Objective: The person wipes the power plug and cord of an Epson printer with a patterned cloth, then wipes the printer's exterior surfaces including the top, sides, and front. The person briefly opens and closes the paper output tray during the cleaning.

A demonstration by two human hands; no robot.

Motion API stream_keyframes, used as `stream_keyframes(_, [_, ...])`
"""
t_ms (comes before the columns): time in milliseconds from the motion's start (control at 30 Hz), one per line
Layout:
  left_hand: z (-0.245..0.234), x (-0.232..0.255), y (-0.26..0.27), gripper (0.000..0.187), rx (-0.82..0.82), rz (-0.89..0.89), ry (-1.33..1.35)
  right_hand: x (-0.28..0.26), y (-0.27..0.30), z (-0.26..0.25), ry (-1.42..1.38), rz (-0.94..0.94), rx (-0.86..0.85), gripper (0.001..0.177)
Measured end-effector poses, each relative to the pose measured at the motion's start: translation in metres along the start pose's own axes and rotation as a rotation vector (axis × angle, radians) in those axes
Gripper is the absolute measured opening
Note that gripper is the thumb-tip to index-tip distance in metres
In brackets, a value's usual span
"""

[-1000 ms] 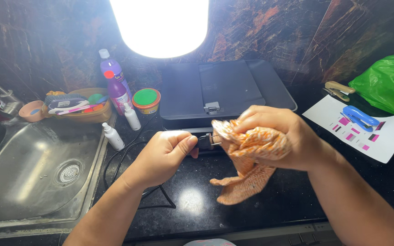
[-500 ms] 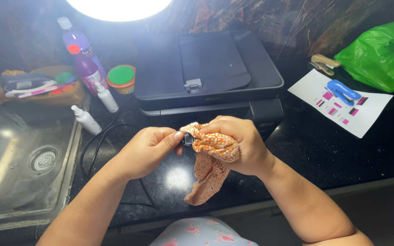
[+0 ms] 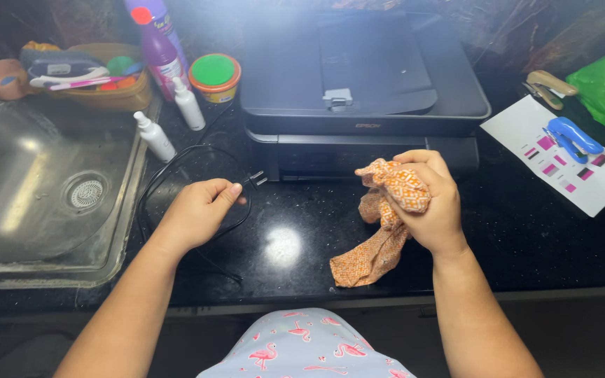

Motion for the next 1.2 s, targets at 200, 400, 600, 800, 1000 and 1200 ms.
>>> stream_keyframes(200, [-0.009, -0.046, -0.006, 0.039, 0.206, -0.109, -0.2, 0.038, 0.026, 0.023, 0.043, 0.196, 0.105, 0.033])
stream_keyframes(400, [0.008, -0.067, -0.023, 0.041, 0.078, -0.05, -0.28, 0.079, 0.052, 0.046, -0.2, 0.469, 0.248, 0.033])
stream_keyframes(600, [-0.019, -0.022, -0.012, 0.054, 0.193, 0.247, -0.307, 0.054, 0.054, 0.078, -0.464, 0.69, 0.255, 0.034])
stream_keyframes(800, [-0.012, 0.067, 0.033, 0.056, 0.112, 0.905, 0.078, -0.012, 0.031, 0.142, -0.115, 0.686, -0.147, 0.048])
stream_keyframes(1000, [0.034, 0.051, -0.003, 0.023, -0.219, 0.605, -0.16, -0.021, 0.028, 0.176, -0.023, 0.584, -0.36, 0.074])
stream_keyframes(1200, [0.022, 0.001, -0.03, 0.024, -0.089, 0.418, -0.247, 0.022, 0.084, 0.131, 0.305, 0.581, -0.48, 0.085])
Point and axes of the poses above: each hand's wrist, its own y-axis away from the middle knuckle, its own z-axis out of the palm, x = y × z, the point moved 8 cm from there along -y, towards the middle knuckle, and after that the axes turned 3 degrees about z, right-handed, at the moved point
